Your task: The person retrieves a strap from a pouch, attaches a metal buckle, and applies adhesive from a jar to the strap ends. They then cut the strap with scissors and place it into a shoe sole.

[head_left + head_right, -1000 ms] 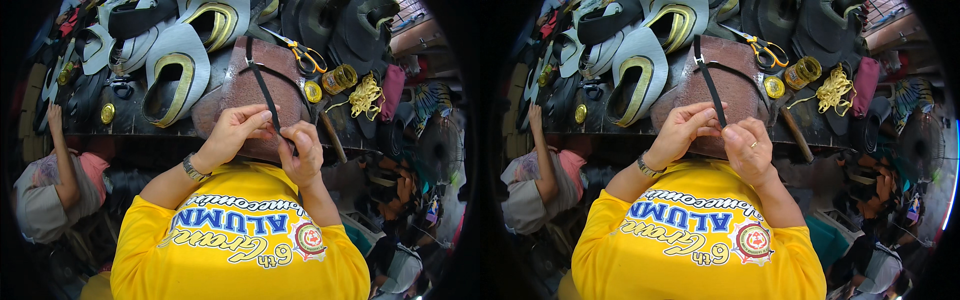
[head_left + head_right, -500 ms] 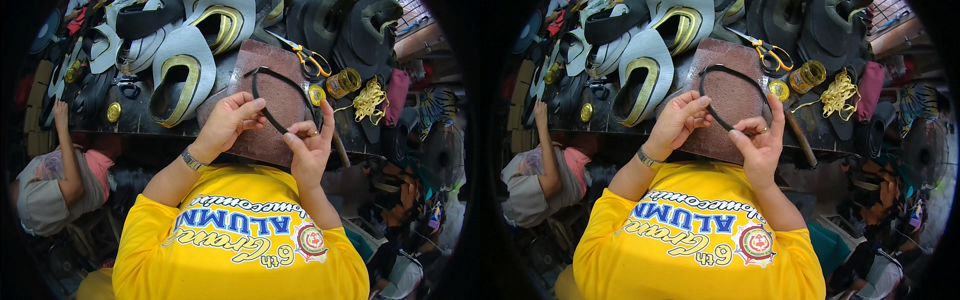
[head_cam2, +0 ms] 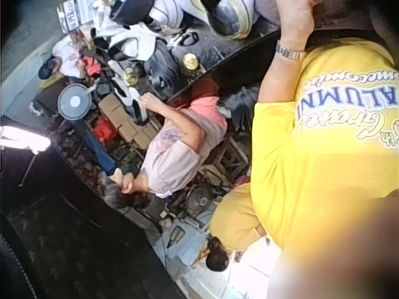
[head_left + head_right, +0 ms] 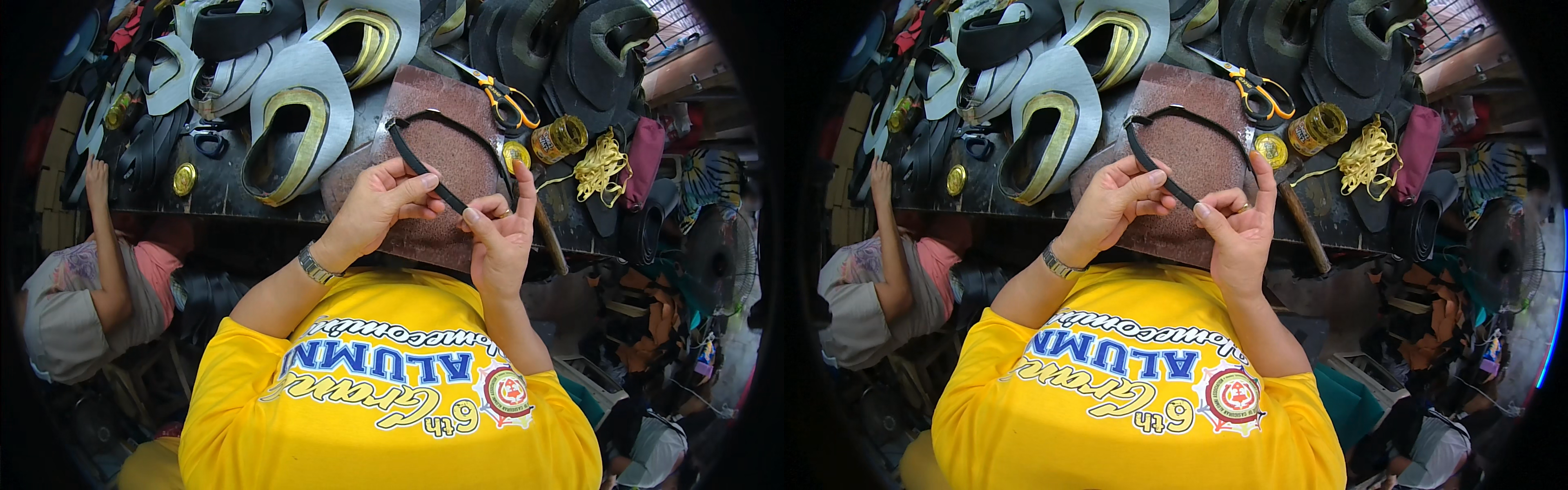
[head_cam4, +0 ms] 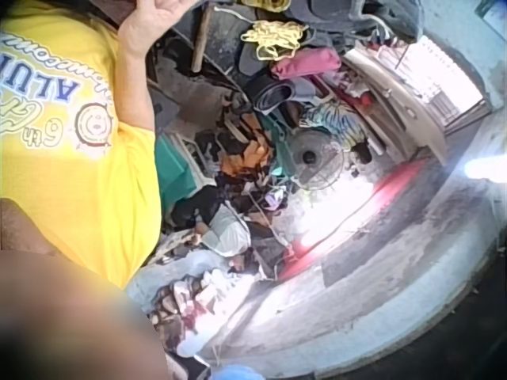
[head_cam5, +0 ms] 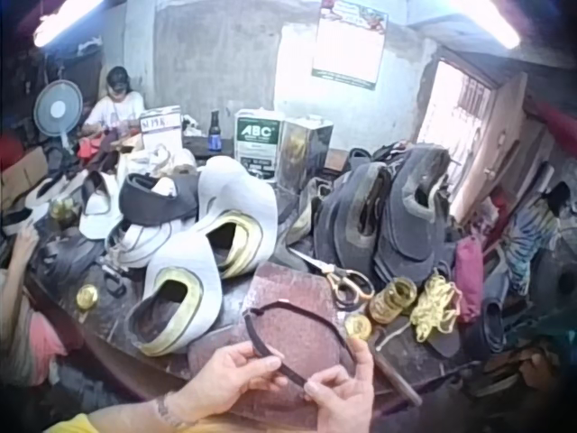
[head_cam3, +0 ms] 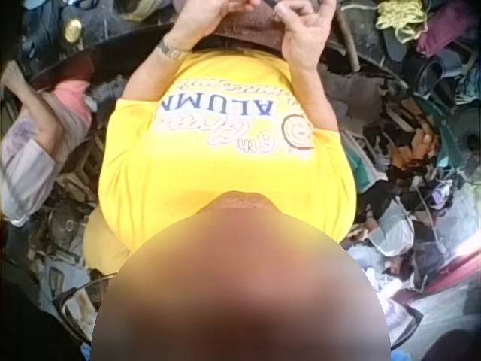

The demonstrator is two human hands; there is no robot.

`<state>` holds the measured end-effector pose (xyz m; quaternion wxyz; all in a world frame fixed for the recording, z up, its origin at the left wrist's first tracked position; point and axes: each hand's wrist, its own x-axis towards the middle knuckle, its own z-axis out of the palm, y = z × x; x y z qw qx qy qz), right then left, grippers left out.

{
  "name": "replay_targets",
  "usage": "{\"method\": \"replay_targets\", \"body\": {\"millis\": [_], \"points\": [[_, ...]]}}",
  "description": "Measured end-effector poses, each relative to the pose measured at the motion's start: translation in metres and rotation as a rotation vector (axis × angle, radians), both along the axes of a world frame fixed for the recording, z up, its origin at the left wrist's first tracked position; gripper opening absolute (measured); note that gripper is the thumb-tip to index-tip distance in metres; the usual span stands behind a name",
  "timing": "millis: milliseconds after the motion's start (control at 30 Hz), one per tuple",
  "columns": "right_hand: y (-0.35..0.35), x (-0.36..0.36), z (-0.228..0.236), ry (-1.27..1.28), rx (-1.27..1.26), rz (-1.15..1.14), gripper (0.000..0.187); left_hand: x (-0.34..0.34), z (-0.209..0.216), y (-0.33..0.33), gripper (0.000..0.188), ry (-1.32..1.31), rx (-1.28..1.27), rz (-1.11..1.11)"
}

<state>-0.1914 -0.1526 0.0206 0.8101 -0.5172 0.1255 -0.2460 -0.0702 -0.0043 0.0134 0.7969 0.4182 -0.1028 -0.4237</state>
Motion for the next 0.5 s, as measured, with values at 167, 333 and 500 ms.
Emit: {"method": "replay_targets", "body": {"millis": [167,333,500], "points": [[0.001,0.001,-0.001,-0.024,-0.179,-0.054,0.088,0.004,0.000,0.004,0.022,-0.036,0.031,-0.003],[-0.002,0.004,-0.002,0.001,0.077,0.007,0.086,0.010,0.000,0.008,0.028,-0.027,0.023,-0.009],[-0.003,0.005,-0.004,-0.009,0.095,0.006,0.084,0.008,0.000,0.008,0.026,0.003,0.005,-0.006]]}}
